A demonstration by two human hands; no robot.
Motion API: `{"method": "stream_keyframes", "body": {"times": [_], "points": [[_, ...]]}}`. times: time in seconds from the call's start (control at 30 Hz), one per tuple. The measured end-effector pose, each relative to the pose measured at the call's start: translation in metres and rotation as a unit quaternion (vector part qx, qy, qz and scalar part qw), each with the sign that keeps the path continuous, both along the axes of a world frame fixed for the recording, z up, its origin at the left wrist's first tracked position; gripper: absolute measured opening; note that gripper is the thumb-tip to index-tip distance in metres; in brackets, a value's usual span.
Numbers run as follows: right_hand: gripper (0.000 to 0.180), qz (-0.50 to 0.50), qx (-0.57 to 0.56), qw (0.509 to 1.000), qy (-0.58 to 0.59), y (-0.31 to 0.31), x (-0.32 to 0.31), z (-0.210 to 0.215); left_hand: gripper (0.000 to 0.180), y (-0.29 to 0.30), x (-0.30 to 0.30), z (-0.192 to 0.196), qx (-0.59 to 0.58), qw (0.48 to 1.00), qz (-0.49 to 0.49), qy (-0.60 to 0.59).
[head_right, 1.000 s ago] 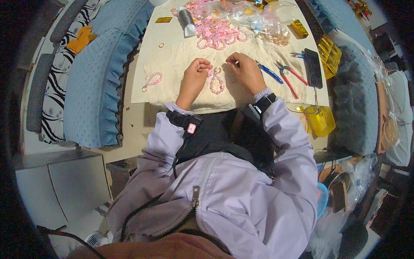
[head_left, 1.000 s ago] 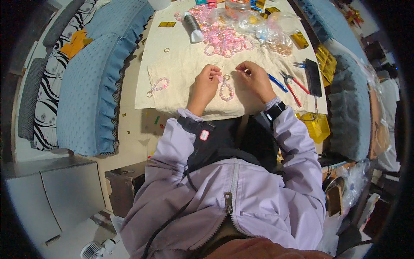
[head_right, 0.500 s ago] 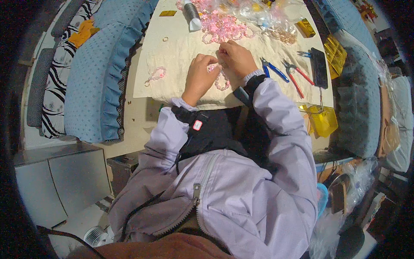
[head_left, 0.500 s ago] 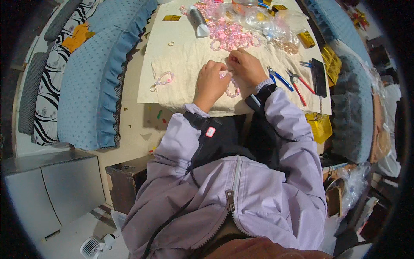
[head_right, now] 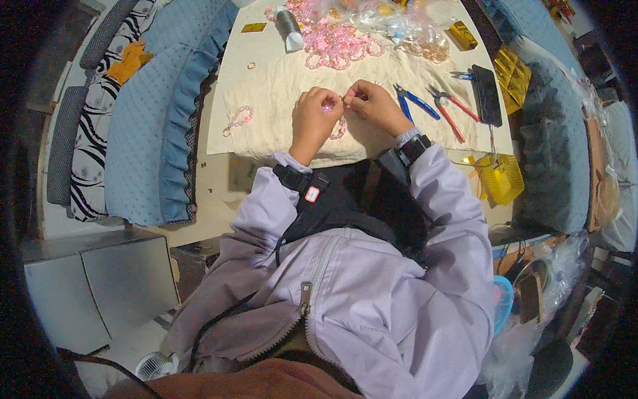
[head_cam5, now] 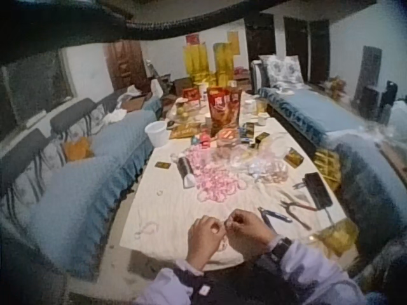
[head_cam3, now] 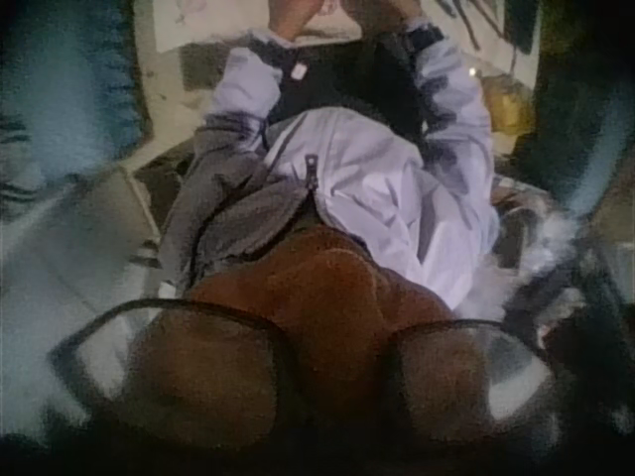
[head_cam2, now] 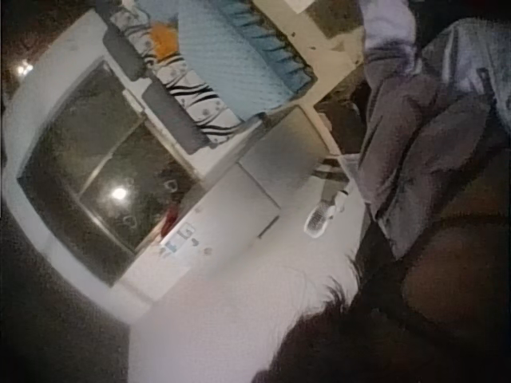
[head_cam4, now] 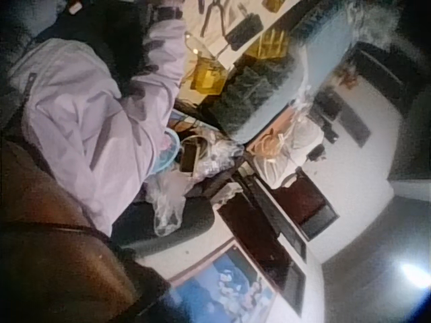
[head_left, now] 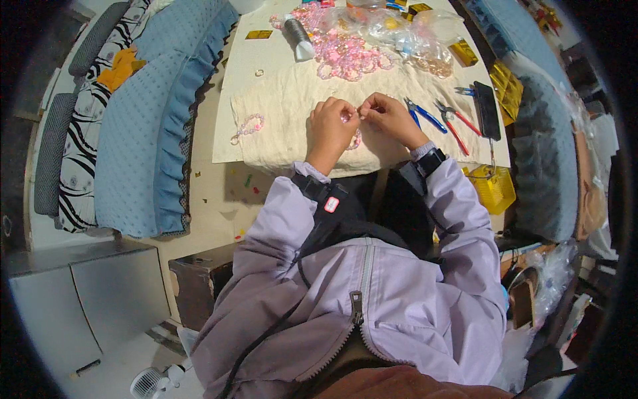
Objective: The person assembles a beaded keychain by threading pink and clear beads onto a string, then uses pliers to open and close jump rings to attach a metal key ring. The finished keychain is placed on the table.
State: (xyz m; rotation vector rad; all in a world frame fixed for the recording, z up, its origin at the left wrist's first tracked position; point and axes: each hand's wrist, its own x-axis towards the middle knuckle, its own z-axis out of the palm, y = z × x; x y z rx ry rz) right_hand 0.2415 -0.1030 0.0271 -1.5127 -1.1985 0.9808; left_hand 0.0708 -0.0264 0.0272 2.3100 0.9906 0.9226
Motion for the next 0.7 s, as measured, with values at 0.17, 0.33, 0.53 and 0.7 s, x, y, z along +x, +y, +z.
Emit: {"method": "stream_keyframes", "body": {"times": [0.17,0.33,0.53,0.7], "points": [[0.015,-0.004,-0.019,0.993,0.114,0.002,-0.003,0.007,0.014,0.002,-0.005,0.011,-0.152,0.985,-0.004,-0.087],[0.013,0.009,-0.014,0.988,0.153,0.001,-0.003,0.018,0.011,0.004,-0.008,0.018,-0.34,0.91,-0.101,-0.217],[0.008,0.007,0.046,0.987,0.154,0.0,-0.009,0.03,0.012,0.001,-0.007,0.018,-0.355,0.881,-0.165,-0.264],[0.008,0.008,0.093,0.992,0.082,-0.006,-0.011,0.048,0.014,-0.003,-0.012,0.028,-0.42,0.835,-0.207,-0.29]]}}
